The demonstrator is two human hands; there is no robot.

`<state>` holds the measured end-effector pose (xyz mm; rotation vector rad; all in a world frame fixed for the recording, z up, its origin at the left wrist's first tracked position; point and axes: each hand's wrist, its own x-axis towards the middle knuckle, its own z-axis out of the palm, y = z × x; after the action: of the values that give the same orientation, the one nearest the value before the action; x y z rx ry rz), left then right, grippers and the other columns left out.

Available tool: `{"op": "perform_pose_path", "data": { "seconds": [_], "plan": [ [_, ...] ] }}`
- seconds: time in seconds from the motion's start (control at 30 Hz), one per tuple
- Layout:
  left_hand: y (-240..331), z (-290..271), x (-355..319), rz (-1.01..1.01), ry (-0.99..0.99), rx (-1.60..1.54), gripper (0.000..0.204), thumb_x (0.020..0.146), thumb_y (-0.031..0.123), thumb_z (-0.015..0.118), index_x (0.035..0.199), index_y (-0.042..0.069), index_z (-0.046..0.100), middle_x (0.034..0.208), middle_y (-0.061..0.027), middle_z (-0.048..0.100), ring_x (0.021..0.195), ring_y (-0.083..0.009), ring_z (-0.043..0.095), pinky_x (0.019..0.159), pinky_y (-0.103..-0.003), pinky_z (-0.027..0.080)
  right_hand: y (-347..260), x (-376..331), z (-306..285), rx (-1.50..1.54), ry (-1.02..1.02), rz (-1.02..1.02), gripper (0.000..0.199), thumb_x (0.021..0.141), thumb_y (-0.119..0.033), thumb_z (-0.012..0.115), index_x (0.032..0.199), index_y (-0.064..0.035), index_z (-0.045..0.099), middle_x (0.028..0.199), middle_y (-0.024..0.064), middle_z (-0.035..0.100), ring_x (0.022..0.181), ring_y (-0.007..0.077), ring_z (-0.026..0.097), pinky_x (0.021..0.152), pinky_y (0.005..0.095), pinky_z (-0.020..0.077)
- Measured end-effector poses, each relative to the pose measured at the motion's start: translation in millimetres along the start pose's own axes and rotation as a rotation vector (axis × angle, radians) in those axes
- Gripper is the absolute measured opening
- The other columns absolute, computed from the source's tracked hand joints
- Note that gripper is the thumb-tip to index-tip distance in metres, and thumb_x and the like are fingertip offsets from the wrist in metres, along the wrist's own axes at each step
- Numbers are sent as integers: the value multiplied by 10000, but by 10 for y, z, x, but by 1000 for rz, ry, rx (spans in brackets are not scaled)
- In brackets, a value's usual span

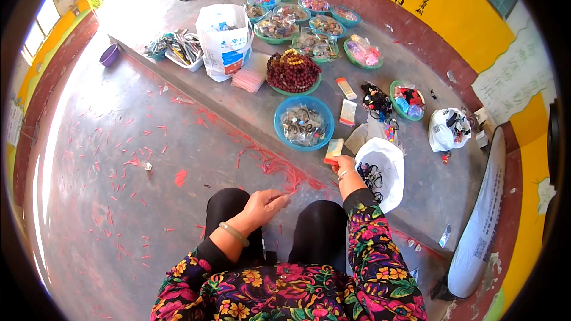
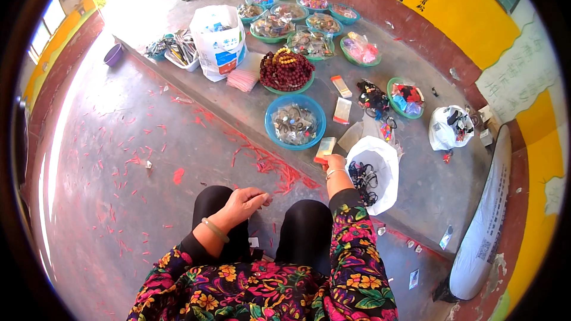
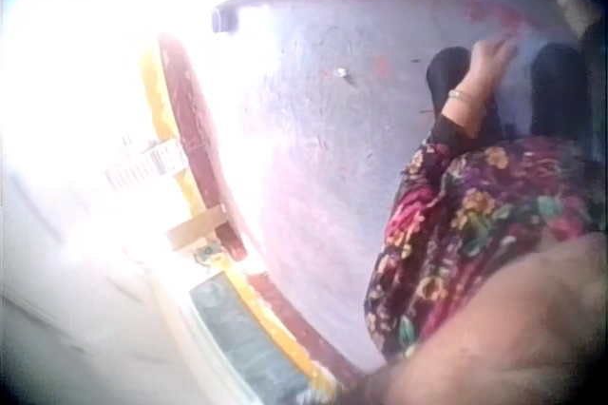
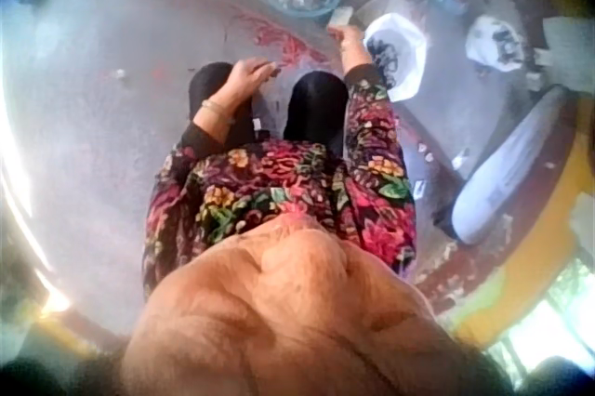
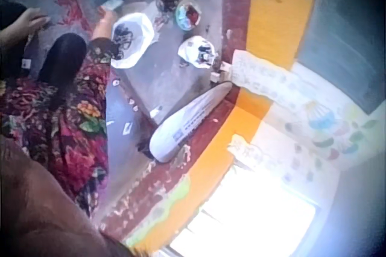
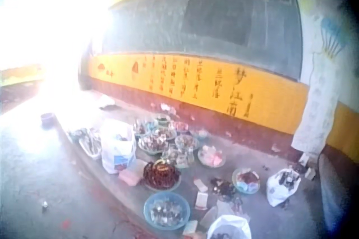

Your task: The person sits on the floor and picks up small jewelry items, placing them into clear plastic bags. They seal the bags and set them aside on the floor among other items.

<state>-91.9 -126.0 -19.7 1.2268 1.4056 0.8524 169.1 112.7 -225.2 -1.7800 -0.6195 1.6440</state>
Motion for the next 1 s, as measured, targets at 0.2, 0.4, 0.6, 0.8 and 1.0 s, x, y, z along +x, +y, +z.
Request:
{"op": "perform_pose_path", "data": {
  "seconds": [0.2,0.4,0.6,0.8,1.0],
  "plan": [
    [-95,49,34,36,35,76,269,886,229,539,909,-16,649,800,-76,660,752,-136,614,688,-274,494,-408,-1186,17,45,-230,-145,158,790,-88,610,929,-44,548,769,80,615,566,169,564,481,277,456],
    [-41,106,68,-29,92,-580,297,914,258,518,1059,10,591,972,-67,636,862,-164,607,767,-302,483,-581,-2659,427,-38,-548,-303,184,781,-79,652,945,-41,577,886,72,647,719,143,630,552,238,474],
    [5,129,-63,58,23,-1083,299,901,175,543,1138,-6,525,973,-80,617,866,-164,610,748,-315,509,-1,-2948,536,-116,-759,-372,197,804,-85,647,992,-49,600,872,19,648,739,94,614,592,228,481],
    [-12,85,-189,32,-12,-1071,217,874,123,576,1049,-4,574,978,-83,625,866,-173,616,780,-331,504,-10,-3009,508,-221,-841,-418,159,777,-108,678,920,-61,626,795,-29,605,658,47,537,570,190,417],
    [-164,155,-54,-28,59,-862,180,847,71,590,1007,-11,594,936,-79,639,827,-156,621,759,-308,509,-43,-2800,502,-253,-549,-650,248,783,-267,717,803,-45,608,681,-32,556,588,45,490,540,188,391]
  ]
}}
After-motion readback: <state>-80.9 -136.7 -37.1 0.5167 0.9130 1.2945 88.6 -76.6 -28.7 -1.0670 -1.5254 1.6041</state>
